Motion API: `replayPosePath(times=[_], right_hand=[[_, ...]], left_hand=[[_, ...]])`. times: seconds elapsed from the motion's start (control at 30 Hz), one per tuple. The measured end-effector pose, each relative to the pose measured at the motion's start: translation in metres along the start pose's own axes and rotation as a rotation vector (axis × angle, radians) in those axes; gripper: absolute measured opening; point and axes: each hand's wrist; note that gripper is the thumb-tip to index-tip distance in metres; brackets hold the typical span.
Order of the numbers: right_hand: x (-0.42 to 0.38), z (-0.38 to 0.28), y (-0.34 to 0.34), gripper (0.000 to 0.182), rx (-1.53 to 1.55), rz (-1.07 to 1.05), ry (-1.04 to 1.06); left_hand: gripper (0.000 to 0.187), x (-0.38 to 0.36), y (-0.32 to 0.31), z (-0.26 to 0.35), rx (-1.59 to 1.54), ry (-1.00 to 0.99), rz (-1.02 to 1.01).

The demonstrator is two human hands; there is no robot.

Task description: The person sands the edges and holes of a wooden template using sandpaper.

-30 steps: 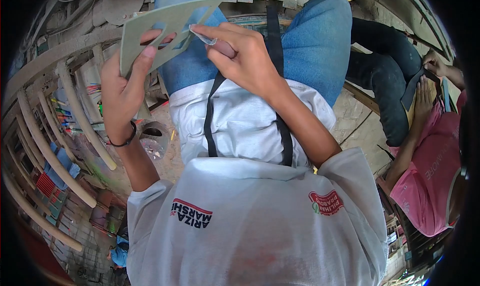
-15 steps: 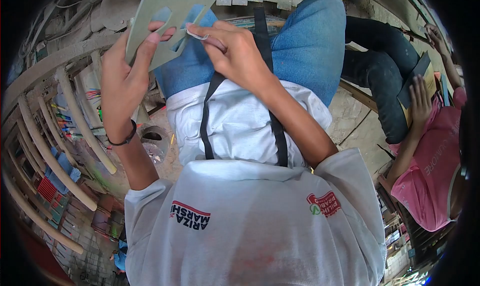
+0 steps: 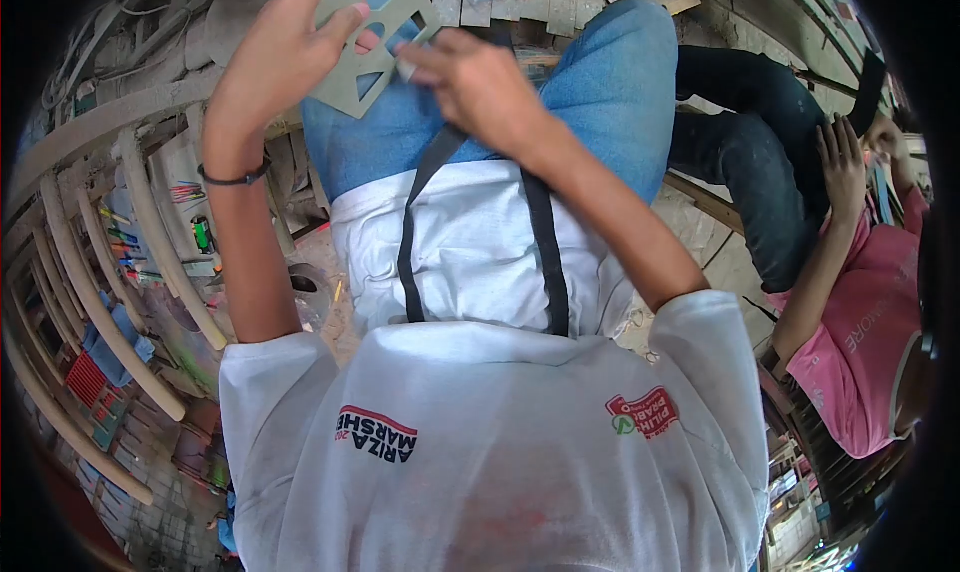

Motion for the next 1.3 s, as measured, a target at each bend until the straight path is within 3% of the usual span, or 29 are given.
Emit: replayPosePath(times=[0.07, 0.13, 0.23, 0.37, 0.47, 0.53, 0.63, 0.87, 0.93, 0.97, 1.0, 1.07, 1.17, 1.3], right_hand=[[-0.003, -0.009, -0.003, 0.042, 0.074, -0.066, 0.030], [0.000, 0.018, 0.004, 0.043, 0.000, -0.013, 0.014], [0.005, 0.026, 0.008, 0.042, -0.035, -0.100, -0.002], [0.004, 0.023, 0.005, 0.041, -0.081, -0.092, 0.025], [0.011, 0.038, 0.029, 0.043, -0.185, -0.191, 0.062], [0.013, 0.043, 0.032, 0.044, -0.232, -0.117, 0.146], [0.010, 0.033, 0.035, 0.040, -0.229, -0.156, 0.082], [-0.008, 0.048, 0.008, 0.038, -0.140, -0.115, 0.073], [-0.009, 0.051, 0.003, 0.035, 0.125, -0.073, 0.101], [-0.002, 0.063, -0.016, 0.026, 0.197, 0.100, 0.273], [-0.001, 0.053, -0.015, 0.026, 0.199, 0.102, 0.266], [0.000, 0.020, 0.003, 0.009, 1.290, -0.197, -0.482], [0.001, -0.005, 0.002, 0.007, 1.635, -0.146, -0.492], [0.002, -0.005, 0.016, 0.005, 2.068, -0.103, -0.444]], left_hand=[[0.034, 0.005, -0.001, 0.002, 0.018, -0.084, 0.017], [0.025, 0.006, -0.012, 0.024, 0.285, -0.118, 0.211], [0.029, 0.010, 0.000, 0.028, 0.251, -0.099, 0.072], [0.030, 0.015, 0.003, 0.032, 0.200, -0.129, 0.058], [0.032, 0.017, 0.003, 0.031, 0.251, -0.020, 0.003], [0.033, 0.023, 0.005, 0.028, 0.332, -0.145, 0.013], [0.033, 0.030, 0.004, 0.025, 0.341, -0.256, -0.026], [0.036, 0.054, 0.001, 0.014, 0.410, -0.149, -0.113], [0.038, 0.058, 0.001, 0.013, 0.362, -0.204, -0.150], [0.038, 0.058, 0.000, 0.013, 0.362, -0.207, -0.156], [0.039, 0.057, 0.000, 0.015, 0.354, -0.209, -0.136], [0.040, 0.054, 0.000, 0.016, 0.354, -0.209, -0.114], [0.041, 0.050, -0.003, 0.011, 0.437, -0.114, -0.052], [0.042, 0.044, 0.001, 0.017, 0.397, -0.172, -0.039]])
Point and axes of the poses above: each hand's wrist, its own x-axis towards the middle knuckle, its own y-axis out of the back of the hand, z = x × y, and after that the axes turned 14 degrees about -z, right-handed
